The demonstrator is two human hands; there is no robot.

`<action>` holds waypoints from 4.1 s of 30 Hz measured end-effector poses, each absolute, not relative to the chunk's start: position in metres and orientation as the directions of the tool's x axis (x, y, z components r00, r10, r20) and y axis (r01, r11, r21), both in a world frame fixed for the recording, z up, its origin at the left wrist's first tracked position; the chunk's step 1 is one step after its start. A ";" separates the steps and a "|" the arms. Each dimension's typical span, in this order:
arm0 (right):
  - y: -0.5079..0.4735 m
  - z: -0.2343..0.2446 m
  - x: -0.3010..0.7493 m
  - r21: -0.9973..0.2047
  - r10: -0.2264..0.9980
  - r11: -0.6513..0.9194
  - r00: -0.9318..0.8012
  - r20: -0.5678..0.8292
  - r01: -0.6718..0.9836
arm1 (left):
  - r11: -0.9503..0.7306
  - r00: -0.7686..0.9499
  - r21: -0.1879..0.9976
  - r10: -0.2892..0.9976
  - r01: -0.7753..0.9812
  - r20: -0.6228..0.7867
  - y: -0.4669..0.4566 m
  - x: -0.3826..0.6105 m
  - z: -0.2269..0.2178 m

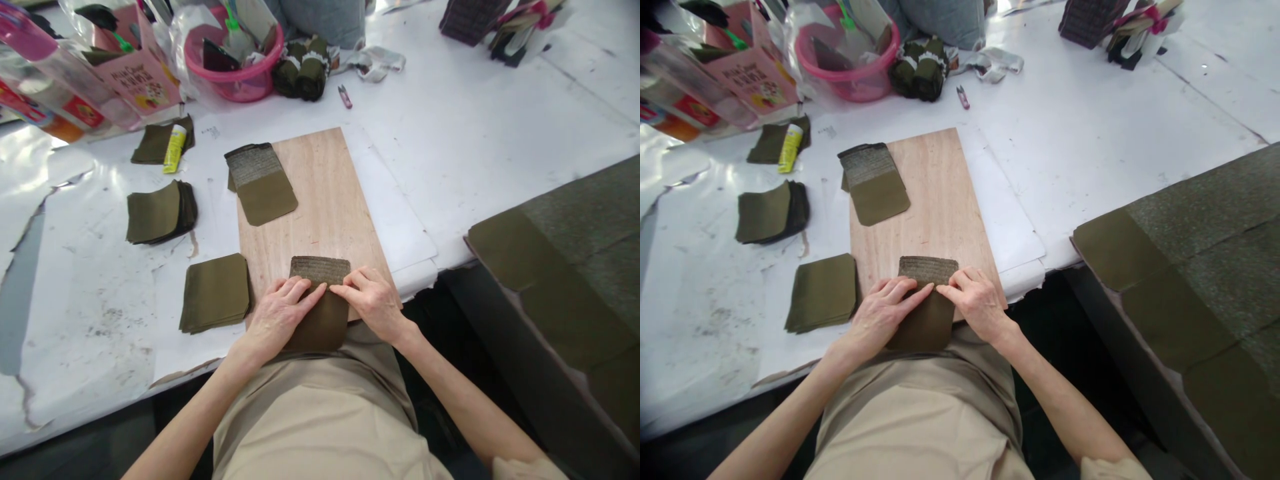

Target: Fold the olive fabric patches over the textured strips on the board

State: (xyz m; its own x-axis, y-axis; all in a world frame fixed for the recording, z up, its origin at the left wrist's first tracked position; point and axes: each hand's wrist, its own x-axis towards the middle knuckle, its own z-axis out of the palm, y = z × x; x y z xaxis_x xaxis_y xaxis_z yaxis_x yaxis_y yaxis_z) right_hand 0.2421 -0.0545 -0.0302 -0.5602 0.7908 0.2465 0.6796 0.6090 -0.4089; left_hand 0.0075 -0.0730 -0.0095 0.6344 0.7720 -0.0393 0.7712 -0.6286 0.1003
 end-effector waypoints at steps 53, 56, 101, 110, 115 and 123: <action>-0.070 -0.034 0.259 -0.377 0.808 0.589 -0.529 0.259 0.715 | -0.674 0.672 0.007 0.735 0.738 -0.086 -0.072 0.025 -0.007; -0.074 -0.034 0.263 -0.371 0.815 0.579 -0.515 0.263 0.726 | -0.674 0.671 0.000 0.736 0.739 -0.089 -0.073 0.027 -0.006; -0.056 -0.008 0.219 -0.399 0.860 0.488 -0.506 0.067 0.776 | -0.539 0.515 0.201 0.842 0.818 0.163 -0.076 0.021 -0.010; -0.053 -0.038 0.238 -0.498 0.780 0.620 -0.544 0.309 0.606 | -0.585 0.582 0.311 0.805 0.749 0.114 -0.059 0.020 -0.004; -0.049 -0.049 0.239 -0.506 0.813 0.582 -0.455 0.362 0.637 | -0.372 0.478 0.774 0.872 0.513 0.102 -0.059 -0.002 0.015; -0.052 -0.056 0.233 -0.402 0.755 0.653 -0.506 0.418 0.642 | 0.076 -0.271 0.975 0.962 0.211 -0.017 -0.081 -0.092 0.026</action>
